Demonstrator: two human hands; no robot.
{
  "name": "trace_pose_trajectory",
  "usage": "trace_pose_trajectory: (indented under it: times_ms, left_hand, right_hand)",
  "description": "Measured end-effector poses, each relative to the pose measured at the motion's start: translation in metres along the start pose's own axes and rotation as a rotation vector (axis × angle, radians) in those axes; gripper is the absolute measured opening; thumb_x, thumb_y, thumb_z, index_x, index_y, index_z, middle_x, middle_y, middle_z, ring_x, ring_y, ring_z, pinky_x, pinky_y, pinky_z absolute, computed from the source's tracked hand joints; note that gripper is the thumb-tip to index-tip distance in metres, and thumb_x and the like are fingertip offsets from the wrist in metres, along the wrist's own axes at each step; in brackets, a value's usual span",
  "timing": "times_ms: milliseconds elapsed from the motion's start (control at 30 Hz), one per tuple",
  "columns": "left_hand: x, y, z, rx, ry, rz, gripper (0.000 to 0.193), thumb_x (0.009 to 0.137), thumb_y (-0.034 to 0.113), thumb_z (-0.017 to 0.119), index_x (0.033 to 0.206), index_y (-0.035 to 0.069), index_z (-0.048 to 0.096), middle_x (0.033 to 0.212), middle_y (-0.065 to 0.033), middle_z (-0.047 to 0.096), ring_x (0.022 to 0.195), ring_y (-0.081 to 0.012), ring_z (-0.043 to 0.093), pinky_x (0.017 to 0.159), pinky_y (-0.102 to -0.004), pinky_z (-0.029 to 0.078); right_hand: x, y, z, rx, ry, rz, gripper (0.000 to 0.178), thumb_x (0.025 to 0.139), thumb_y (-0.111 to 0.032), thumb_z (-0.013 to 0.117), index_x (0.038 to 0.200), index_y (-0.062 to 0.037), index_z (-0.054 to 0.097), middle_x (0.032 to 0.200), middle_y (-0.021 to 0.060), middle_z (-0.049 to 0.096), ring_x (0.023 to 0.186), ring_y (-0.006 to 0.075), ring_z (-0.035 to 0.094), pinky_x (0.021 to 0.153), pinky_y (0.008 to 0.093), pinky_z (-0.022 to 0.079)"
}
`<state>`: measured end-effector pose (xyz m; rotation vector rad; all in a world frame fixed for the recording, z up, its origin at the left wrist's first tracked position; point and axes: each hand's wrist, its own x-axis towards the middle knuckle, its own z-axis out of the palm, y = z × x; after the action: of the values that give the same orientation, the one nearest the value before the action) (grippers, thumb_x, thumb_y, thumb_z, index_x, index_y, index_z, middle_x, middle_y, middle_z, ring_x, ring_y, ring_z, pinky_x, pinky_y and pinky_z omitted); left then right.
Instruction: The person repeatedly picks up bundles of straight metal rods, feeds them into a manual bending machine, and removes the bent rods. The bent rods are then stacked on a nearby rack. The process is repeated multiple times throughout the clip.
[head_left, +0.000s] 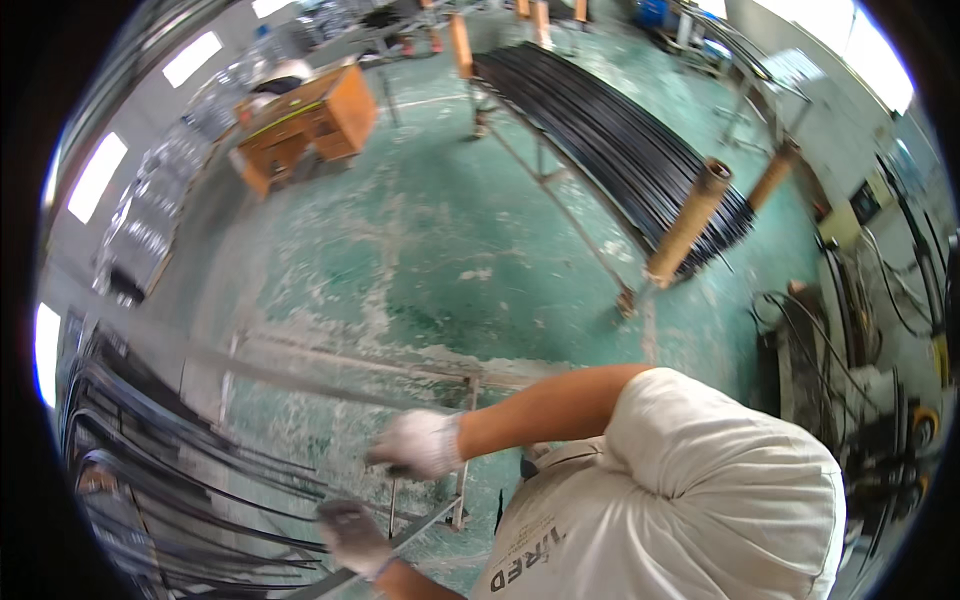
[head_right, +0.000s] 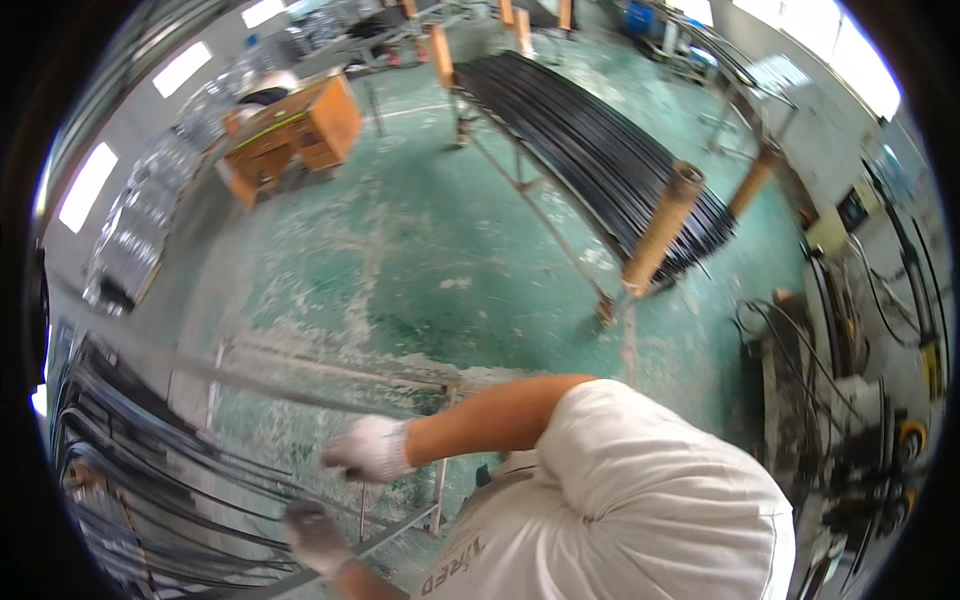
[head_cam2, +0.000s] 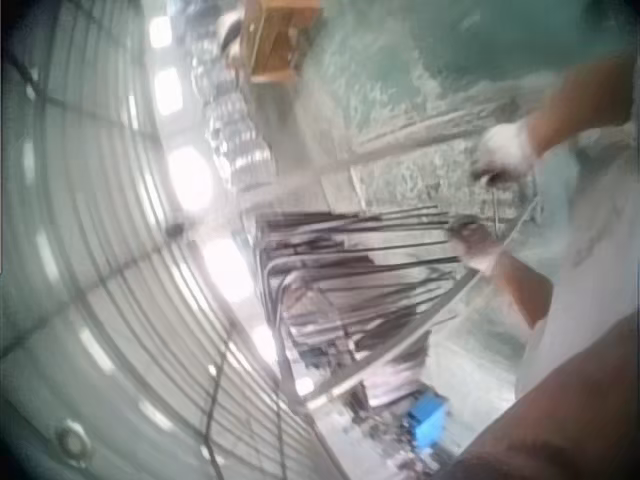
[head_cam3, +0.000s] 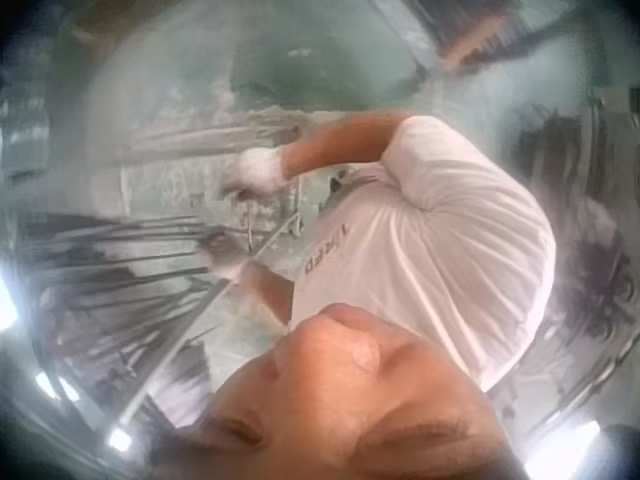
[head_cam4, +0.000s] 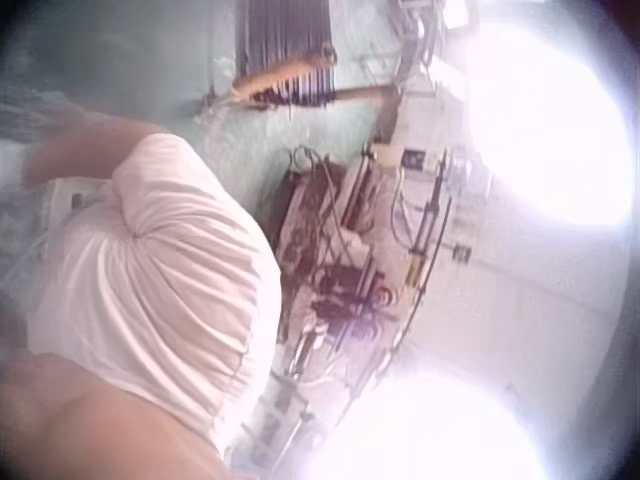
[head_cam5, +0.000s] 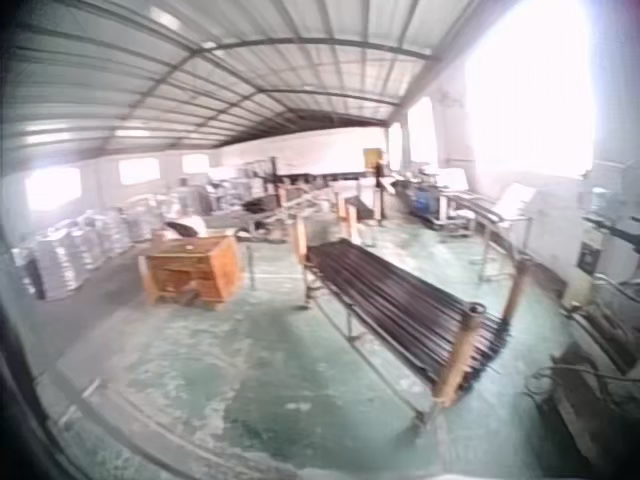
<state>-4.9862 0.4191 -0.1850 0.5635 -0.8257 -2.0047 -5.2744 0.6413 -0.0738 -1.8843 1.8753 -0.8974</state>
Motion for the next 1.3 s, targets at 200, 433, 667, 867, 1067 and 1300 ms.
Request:
trace_pose_trajectory:
  times_ms: [200, 433, 667, 867, 1067, 1300]
  left_hand:
    - [-0.091, -0.191, 0.211, 0.502, -0.229, -0.57, 0.02, 0.114, 0.021, 0.068, 0.119, 0.001, 0.068, 0.099, -0.0119, 0.076, 0.093, -0.0231, 0.072, 0.087, -0.0396, 0.059]
    - [-0.061, -0.301, 0.457, 0.812, -0.755, -0.296, 0.021, 0.111, 0.017, 0.073, 0.123, 0.002, 0.066, 0.107, -0.0091, 0.076, 0.094, -0.018, 0.072, 0.086, -0.035, 0.059]
    - [-0.178, -0.468, 0.714, 0.75, -1.082, -0.211, 0.025, 0.111, 0.008, 0.075, 0.133, 0.001, 0.066, 0.117, -0.0084, 0.074, 0.109, -0.0168, 0.07, 0.102, -0.0337, 0.057]
    - [-0.248, -0.61, 0.82, 0.871, -1.284, -0.001, 0.027, 0.109, 0.011, 0.078, 0.132, 0.0, 0.068, 0.124, -0.0093, 0.073, 0.115, -0.0196, 0.07, 0.105, -0.0371, 0.058]
    - [-0.317, -0.68, 0.845, 1.059, -1.469, 0.423, 0.024, 0.097, 0.009, 0.081, 0.117, -0.002, 0.074, 0.111, -0.019, 0.074, 0.095, -0.0356, 0.073, 0.087, -0.043, 0.06]
    - [-0.329, -0.686, 0.855, 1.091, -1.446, 0.442, 0.022, 0.093, 0.0, 0.077, 0.115, -0.002, 0.074, 0.108, -0.0199, 0.075, 0.094, -0.0367, 0.073, 0.085, -0.0434, 0.06]
  right_hand:
    - [-0.319, 0.151, -0.021, 0.052, 0.612, 1.061, 0.034, 0.104, -0.024, 0.076, 0.136, -0.0124, 0.078, 0.12, 0.0189, 0.083, 0.11, 0.0417, 0.08, 0.094, 0.0499, 0.065]
    - [-0.611, 0.263, -0.1, -0.133, 1.139, 1.673, 0.052, 0.094, -0.027, 0.081, 0.14, -0.0044, 0.073, 0.121, 0.0219, 0.082, 0.116, 0.0413, 0.079, 0.103, 0.0486, 0.062]
    - [-0.739, 0.431, -0.194, -0.134, 1.11, 1.824, 0.076, 0.088, -0.044, 0.086, 0.15, -0.0069, 0.063, 0.141, 0.026, 0.074, 0.133, 0.042, 0.071, 0.111, 0.0505, 0.059]
    - [-0.744, 0.537, -0.245, -0.148, 0.769, 1.754, 0.123, 0.072, -0.06, 0.1, 0.163, 0.0014, 0.044, 0.152, 0.0198, 0.062, 0.139, 0.0376, 0.061, 0.115, 0.0536, 0.054]
    - [-0.743, 0.561, -0.271, -0.135, 0.444, 1.821, 0.089, 0.079, -0.047, 0.097, 0.146, 0.001, 0.064, 0.143, 0.0174, 0.068, 0.134, 0.032, 0.063, 0.111, 0.0447, 0.055]
    - [-0.76, 0.578, -0.255, -0.045, 0.493, 1.724, 0.027, 0.097, -0.022, 0.078, 0.118, -0.0056, 0.081, 0.121, 0.0198, 0.083, 0.115, 0.0371, 0.082, 0.096, 0.0481, 0.068]
